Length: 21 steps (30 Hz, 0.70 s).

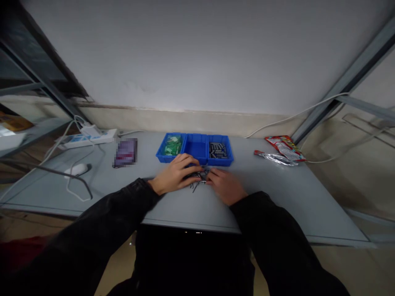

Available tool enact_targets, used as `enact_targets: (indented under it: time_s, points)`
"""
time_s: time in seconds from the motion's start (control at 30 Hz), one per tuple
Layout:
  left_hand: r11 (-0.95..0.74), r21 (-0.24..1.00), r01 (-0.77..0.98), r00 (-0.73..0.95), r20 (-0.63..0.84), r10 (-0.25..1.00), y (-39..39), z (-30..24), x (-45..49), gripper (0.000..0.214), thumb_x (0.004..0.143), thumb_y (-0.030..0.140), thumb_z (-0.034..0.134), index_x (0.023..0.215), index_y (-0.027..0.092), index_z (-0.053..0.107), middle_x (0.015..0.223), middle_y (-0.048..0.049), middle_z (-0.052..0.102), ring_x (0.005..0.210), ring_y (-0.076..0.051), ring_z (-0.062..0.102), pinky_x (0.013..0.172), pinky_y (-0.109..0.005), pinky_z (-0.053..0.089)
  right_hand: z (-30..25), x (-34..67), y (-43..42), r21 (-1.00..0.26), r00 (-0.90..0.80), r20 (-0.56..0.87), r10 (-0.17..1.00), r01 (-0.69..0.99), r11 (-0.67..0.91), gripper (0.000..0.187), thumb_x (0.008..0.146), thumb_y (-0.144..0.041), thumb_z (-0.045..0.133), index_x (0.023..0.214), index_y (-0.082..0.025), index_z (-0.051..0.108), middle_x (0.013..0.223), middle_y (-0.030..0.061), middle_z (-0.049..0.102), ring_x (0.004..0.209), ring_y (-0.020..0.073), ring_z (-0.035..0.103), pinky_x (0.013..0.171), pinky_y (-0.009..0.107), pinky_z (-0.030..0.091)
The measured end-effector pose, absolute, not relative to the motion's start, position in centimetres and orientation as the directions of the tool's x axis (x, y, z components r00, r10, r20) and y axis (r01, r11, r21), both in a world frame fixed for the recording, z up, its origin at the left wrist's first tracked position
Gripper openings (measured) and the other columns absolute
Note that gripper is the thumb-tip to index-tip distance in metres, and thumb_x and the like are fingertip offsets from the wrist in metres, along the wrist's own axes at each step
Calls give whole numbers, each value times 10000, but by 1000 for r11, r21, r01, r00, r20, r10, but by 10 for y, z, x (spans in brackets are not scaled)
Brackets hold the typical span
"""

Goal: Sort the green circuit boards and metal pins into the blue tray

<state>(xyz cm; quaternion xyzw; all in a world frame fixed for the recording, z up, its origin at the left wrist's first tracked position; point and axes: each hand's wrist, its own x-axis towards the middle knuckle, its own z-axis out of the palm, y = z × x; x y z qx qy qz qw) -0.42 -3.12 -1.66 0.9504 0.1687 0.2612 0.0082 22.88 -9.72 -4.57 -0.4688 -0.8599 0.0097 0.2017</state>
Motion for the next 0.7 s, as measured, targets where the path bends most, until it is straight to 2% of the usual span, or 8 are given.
enact_targets:
  time_s: [0.17,0.3,0.43,0.57,0.7]
  points:
    - [-942,86,326,823,464,327,-30,-21,-4,346,990,455,550,1203,211,670,1222,-97,628,1123,-268,503,962,-431,437,-48,234,-96,-176,-452,367,813,825,537,137,985,-212,548,870,-197,622,897,47,669,797,194,652,718,338,502]
    - [-935,105,340,790,508,344,-31,-20,-5,283,1007,396,536,1174,218,679,1173,-88,655,1090,-252,524,942,-417,431,-43,236,-100,-173,-438,486,756,800,575,153,998,-237,530,887,-200,629,876,52,678,790,197,644,738,337,502]
    - [-928,152,340,715,599,360,-31,-13,-3,224,1011,347,541,1137,233,686,1106,-56,689,1030,-222,551,904,-393,422,-29,230,-98,-232,-368,617,695,760,608,191,1019,-274,500,896,-211,633,843,41,694,757,184,646,740,314,498]
    - [-915,190,355,640,664,386,-18,-3,4,216,1025,324,519,1118,220,684,1078,-48,710,1004,-211,555,891,-387,407,-7,218,-78,-300,-271,694,667,733,611,102,984,-278,574,930,-213,632,813,21,704,729,169,654,710,284,492]
    - [-902,185,389,614,678,404,3,5,9,251,1041,324,482,1054,190,693,959,-55,717,907,-204,548,840,-372,397,10,208,-43,-305,-195,768,610,727,616,41,956,-232,592,937,-210,621,811,11,698,701,155,635,690,273,484]
